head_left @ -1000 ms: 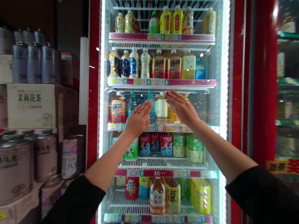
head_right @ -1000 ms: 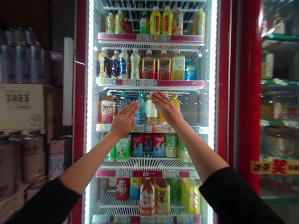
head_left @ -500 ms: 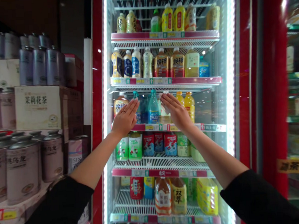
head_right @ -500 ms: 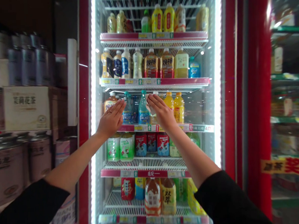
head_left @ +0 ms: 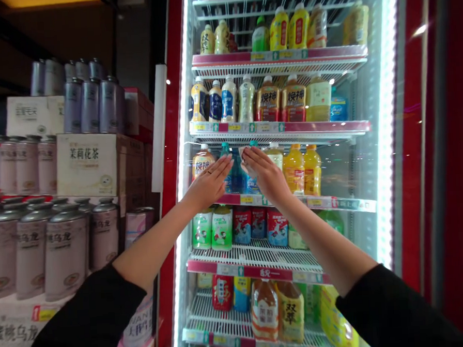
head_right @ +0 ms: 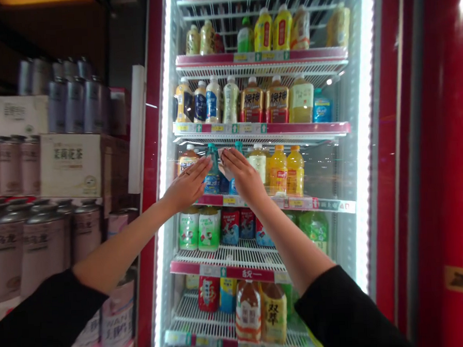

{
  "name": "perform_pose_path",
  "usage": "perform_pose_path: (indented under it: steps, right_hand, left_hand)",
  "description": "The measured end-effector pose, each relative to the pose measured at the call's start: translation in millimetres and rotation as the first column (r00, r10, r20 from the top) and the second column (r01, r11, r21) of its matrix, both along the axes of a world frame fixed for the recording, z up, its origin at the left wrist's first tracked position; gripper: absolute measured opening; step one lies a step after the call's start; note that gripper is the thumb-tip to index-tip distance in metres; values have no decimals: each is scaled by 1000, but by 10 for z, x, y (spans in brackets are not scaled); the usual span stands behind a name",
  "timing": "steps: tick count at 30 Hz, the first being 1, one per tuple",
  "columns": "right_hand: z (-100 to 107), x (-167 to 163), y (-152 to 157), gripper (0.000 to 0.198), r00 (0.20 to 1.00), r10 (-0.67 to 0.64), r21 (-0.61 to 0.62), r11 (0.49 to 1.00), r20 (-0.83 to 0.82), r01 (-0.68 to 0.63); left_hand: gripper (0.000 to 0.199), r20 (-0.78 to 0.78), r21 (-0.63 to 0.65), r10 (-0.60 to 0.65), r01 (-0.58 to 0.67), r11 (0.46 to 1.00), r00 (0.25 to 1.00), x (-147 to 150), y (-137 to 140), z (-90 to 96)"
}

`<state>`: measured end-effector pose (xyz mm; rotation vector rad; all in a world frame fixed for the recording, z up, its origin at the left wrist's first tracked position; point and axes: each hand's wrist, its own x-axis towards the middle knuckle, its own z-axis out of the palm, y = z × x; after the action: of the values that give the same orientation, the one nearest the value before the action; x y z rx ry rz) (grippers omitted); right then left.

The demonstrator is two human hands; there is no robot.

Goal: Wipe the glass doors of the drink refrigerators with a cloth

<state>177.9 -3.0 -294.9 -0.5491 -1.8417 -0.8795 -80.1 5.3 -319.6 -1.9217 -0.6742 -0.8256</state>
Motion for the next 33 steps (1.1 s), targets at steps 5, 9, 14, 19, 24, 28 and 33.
perform_pose_path:
  steps: [5,9,14,19,24,28,33]
  right_hand:
    - [5,338,-9,58,995,-14,18,1000,-101,16]
    - [275,-37,113,60,972,9,63,998,-233,6]
    - [258,-626,132,64,997,11,13,1000,-80,-10]
    - [-64,-426,26,65,999,5,-8,1000,48,-4]
    - [86,-263,72,67,992,-21,61,998,-128,29]
    - [425,-658,200,62,978,38,79,997,-204,-22]
    - [405,-1024,182,64,999,34,7,999,-25,-34]
  left_hand:
    - [74,-89,48,-2,7,999,996,-252,-62,119]
    - [79,-7,122,24,-23,992,1000,-499,-89,153]
    - [82,80,137,73,-83,987,994,-625,-47,71]
    - [82,131,106,53,-67,992,990,-633,72,-55]
    - [81,179,126,6,-29,992,984,-657,164,-211]
    - [80,194,141,-4,-23,990,981,-654,159,-271]
    - [80,202,85,46,-64,994,978,-631,105,-263]
